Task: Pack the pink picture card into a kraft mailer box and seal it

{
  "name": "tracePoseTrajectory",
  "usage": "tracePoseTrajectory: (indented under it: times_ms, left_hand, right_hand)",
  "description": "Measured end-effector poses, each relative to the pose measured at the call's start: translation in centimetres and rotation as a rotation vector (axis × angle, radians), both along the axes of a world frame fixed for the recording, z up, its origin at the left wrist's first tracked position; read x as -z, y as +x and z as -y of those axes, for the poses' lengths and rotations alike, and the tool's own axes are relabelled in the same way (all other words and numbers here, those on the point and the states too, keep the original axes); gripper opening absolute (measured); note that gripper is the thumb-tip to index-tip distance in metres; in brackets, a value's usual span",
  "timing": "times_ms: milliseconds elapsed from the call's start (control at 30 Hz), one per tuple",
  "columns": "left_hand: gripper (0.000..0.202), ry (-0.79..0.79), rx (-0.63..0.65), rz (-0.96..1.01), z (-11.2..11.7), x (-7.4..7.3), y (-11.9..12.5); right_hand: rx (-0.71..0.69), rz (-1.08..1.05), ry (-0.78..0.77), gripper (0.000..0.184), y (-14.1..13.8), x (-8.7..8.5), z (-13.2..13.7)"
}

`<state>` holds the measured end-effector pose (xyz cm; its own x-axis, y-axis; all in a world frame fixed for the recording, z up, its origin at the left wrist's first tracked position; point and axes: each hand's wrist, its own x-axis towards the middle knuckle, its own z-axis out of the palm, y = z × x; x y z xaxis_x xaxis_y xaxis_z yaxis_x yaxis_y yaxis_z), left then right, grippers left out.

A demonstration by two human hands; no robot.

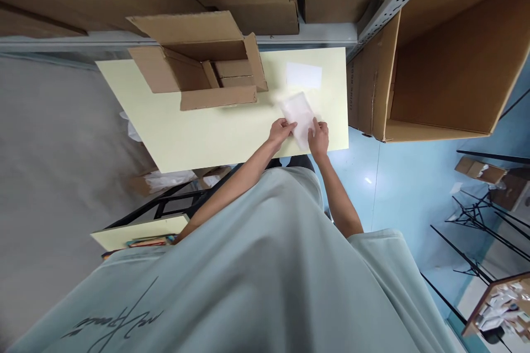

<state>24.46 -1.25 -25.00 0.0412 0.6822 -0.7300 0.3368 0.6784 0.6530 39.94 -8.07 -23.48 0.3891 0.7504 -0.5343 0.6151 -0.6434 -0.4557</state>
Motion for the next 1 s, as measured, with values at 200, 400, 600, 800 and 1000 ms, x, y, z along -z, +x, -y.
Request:
tracePoseTrajectory:
  times_ms: [200, 400, 600, 800, 1000]
  left_hand:
    - [0.026, -0.026, 0.005, 0.190, 0.1, -4.2, 0.1]
    - [0.026, 0.088, 0.201, 0.324, -0.2, -10.7, -3.8]
    - [0.066, 0.323, 0.123, 0.322, -3.1, -17.1, -10.7]
    - [0.091, 0.821, 0.083, -0.162, -11.2, -22.3, -19.9]
    - [0.030, 0.823, 0.193, -0.146, -16.3, -16.6, -22.1]
  right_hand:
    - [-0.012, -0.099, 0.159, 0.048, 0.0, -2.8, 1.8]
    - [0.221, -0.462, 0.174, 0.108, 1.9, -8.9, 1.6]
    - [-0.098, -0.490, 0.328, 0.060, -0.6, -16.4, -4.4]
    - [-0.700, -0.112, 0.542, 0.031, -7.4, -22.9, -17.3]
    - [-0.986, 0.055, 0.315, 0.030, -13.8, -18.2, -25.9]
